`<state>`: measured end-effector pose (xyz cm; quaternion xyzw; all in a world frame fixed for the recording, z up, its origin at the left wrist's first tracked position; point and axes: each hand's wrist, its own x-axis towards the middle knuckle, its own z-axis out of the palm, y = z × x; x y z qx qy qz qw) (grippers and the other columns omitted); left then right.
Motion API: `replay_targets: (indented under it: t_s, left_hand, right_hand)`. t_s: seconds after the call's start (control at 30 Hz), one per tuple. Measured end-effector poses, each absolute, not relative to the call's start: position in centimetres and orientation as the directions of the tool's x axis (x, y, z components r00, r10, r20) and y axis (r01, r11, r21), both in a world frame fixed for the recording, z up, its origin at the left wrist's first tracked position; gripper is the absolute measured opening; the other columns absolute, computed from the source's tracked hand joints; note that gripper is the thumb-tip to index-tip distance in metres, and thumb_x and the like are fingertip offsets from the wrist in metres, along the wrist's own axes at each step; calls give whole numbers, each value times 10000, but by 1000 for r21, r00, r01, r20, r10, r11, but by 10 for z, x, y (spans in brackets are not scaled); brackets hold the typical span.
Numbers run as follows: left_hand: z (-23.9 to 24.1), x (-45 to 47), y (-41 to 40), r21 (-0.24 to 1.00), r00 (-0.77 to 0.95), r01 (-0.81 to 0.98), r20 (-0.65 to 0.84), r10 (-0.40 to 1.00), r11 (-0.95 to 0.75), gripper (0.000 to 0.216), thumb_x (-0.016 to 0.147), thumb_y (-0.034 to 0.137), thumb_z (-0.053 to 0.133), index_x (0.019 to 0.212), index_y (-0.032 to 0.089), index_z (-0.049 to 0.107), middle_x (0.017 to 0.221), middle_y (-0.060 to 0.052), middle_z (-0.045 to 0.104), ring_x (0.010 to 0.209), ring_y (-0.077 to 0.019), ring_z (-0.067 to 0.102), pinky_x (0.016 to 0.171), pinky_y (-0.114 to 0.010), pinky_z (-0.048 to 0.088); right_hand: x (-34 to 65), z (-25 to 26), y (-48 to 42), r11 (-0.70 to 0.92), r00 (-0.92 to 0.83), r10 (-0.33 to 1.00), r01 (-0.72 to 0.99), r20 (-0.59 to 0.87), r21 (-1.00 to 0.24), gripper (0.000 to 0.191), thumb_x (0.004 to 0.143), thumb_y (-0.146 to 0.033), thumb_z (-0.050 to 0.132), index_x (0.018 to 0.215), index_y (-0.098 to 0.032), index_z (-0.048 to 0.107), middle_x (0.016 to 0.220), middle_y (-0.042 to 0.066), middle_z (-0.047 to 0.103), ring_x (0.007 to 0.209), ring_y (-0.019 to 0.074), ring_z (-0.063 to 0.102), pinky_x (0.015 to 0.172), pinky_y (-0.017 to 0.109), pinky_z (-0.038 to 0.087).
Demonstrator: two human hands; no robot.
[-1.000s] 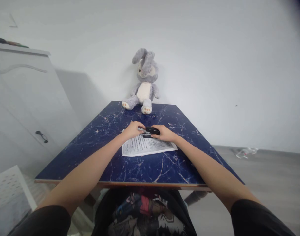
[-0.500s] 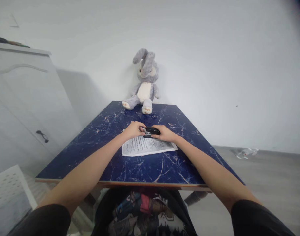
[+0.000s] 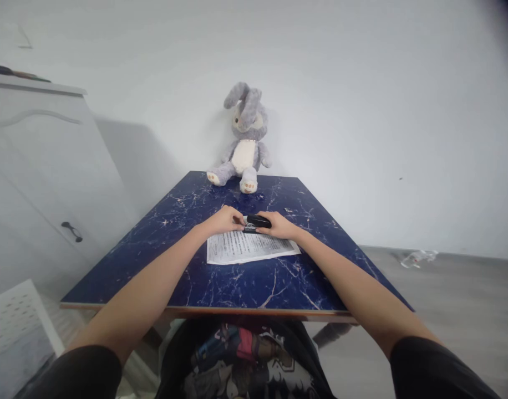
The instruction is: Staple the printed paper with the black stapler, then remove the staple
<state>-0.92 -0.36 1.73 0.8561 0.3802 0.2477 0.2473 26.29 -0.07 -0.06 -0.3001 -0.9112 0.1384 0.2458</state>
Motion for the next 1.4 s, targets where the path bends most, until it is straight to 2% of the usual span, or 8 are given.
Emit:
replay_targets:
  t_s: [0.23,0.4,0.57,0.7,0.87,1.0,1.17,1.4]
  left_hand:
    - [19,-45,11,685,711,414,167,683,-599,215,765,310,803,962,226,827,1000,-70,811,950,-219,754,940,-327,545]
    - [8,-21,5,716,647,355,276,711,-601,234,793,273,749,1003,208,668,953,-26,784,928,-196,744,910,-317,537]
    - [-2,1,4,605,618,417,359,700,-678,218,790,189,668,995,223,603,904,14,733,882,-178,704,866,-300,506]
    - [4,-11,10,641,559,381,414,718,-666,197,783,249,703,953,206,612,936,-8,725,890,-178,680,867,-302,499]
    - [8,-30,21,738,146,344,568,810,-580,190,852,353,646,933,195,578,826,-14,665,746,-149,629,760,-282,504]
    - [1,-29,26,746,160,371,535,830,-553,195,834,354,641,928,193,584,764,9,613,682,-135,592,688,-256,480]
    - [-5,-21,23,701,349,417,465,814,-579,208,832,360,652,940,183,645,792,1,647,675,-127,582,659,-241,464]
    - [-2,-16,17,729,416,380,414,810,-569,201,826,349,669,913,168,659,764,0,659,632,-113,563,648,-237,454]
  right_hand:
    - [266,2,0,751,-689,640,468,339,-466,318,891,-449,708,1024,-162,677,879,26,699,766,193,635,707,278,456]
    - [267,1,-2,752,-663,645,465,380,-467,363,871,-525,713,883,-168,649,789,6,643,717,174,571,675,266,417]
    - [257,-4,-5,760,-668,634,447,389,-472,370,876,-547,697,886,-181,644,776,8,632,703,172,553,678,274,410]
    - [245,-3,-9,714,-606,689,474,397,-515,372,897,-540,679,978,-176,673,810,15,654,711,180,566,671,287,429]
    - [248,16,-14,722,-757,612,417,229,-552,351,817,-424,781,1071,-188,726,930,33,735,807,208,648,761,313,501]
    - [289,38,-3,673,-835,550,428,21,-602,302,719,-338,818,980,-192,783,913,19,763,840,223,689,774,318,547]
    - [379,50,16,563,-747,602,647,-282,-514,370,622,-197,750,986,-203,812,920,31,785,829,238,715,747,321,580]
    - [468,42,31,350,-414,871,900,-263,-259,441,547,-81,662,928,-239,818,1055,69,779,939,284,712,815,340,565]
